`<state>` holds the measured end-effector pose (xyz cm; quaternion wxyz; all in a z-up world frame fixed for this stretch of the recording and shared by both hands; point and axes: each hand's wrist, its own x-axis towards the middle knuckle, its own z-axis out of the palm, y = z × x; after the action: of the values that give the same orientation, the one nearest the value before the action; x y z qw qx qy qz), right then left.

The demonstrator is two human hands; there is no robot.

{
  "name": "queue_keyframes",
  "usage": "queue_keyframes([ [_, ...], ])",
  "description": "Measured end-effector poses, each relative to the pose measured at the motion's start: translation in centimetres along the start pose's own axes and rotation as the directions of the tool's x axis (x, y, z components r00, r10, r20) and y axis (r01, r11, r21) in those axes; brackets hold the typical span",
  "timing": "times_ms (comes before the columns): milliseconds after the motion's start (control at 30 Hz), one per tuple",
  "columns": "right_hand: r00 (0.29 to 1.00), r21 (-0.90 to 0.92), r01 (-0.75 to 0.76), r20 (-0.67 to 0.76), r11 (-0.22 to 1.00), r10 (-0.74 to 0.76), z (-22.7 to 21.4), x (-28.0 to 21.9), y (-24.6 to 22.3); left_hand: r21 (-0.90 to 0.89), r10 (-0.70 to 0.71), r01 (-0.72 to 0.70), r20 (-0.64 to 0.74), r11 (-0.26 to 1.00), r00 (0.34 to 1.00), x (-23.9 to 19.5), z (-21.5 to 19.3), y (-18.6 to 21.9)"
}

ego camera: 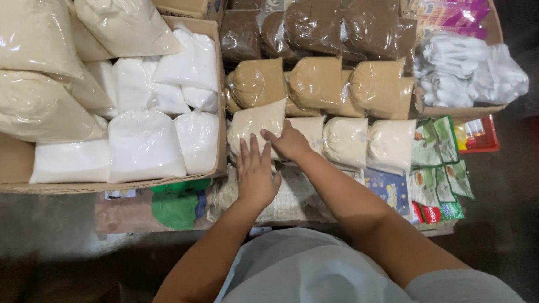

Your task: Sorting and arranging small plastic bags of powder products into cardboard boxes.

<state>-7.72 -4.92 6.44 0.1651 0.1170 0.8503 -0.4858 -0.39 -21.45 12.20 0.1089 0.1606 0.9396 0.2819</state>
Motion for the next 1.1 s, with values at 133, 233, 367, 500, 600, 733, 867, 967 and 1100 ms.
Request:
queue_keyframes([
  [133, 0.987, -0.502, -0.143, -0.011, 0.853, 0.16, -1.6, -2.3, -2.5, 0.122, 0.047, -0.053, 0.049, 0.991, 0.998, 2.3, 4.7, -3.7],
  [233, 0.977, -0.617, -0.161, 0.01, 0.77, 0.212, -1.8, -2.6, -1.6, 0.313, 0.092, -0.126, 0.122, 0.941, 0.988, 3.5, 7.4, -6.2],
  [367, 0.978, -0.625, -0.167, -0.004, 0.763, 0.21, -1.5, -1.9, 0.0, 0.563, 0.164, -0.147, 0.021, 0.813, 0.986, 4.5, 8.5, -5.9],
  [500, 0.977, -0.644, -0.154, 0.016, 0.75, 0.214, -1.8, -0.9, -0.2, 0.437, -0.023, -0.048, 0.156, 0.898, 0.988, 5.5, 8.0, -4.3],
  [600, 0.981, -0.685, -0.146, -0.01, 0.714, 0.192, -2.7, -1.2, -2.4, 0.451, 0.008, -0.096, 0.193, 0.887, 0.981, 6.2, 7.1, -4.0],
  [733, 0.993, -0.64, -0.058, -0.115, 0.766, -0.02, -3.0, -0.9, -4.7, 0.161, -0.086, 0.016, 0.442, 0.987, 0.893, 4.5, -6.3, 1.3],
  [867, 0.936, -0.384, 0.154, -0.239, 0.91, -0.259, -2.4, -1.7, -10.5, -0.253, 0.207, -0.208, -0.031, 0.945, 0.978, 5.3, -11.8, -1.8],
  [967, 0.86, -0.306, 0.323, -0.3, 0.896, -0.412, -1.0, -1.7, -13.8, -0.237, 0.196, -0.354, -0.506, 0.905, 0.84, 7.1, -16.0, -5.3],
  [1100, 0.786, -0.163, 0.537, -0.259, 0.828, -0.561, 1.6, -1.5, -17.5, -0.107, 0.082, -0.218, -0.7, 0.97, 0.709, 9.0, -21.4, -9.5],
])
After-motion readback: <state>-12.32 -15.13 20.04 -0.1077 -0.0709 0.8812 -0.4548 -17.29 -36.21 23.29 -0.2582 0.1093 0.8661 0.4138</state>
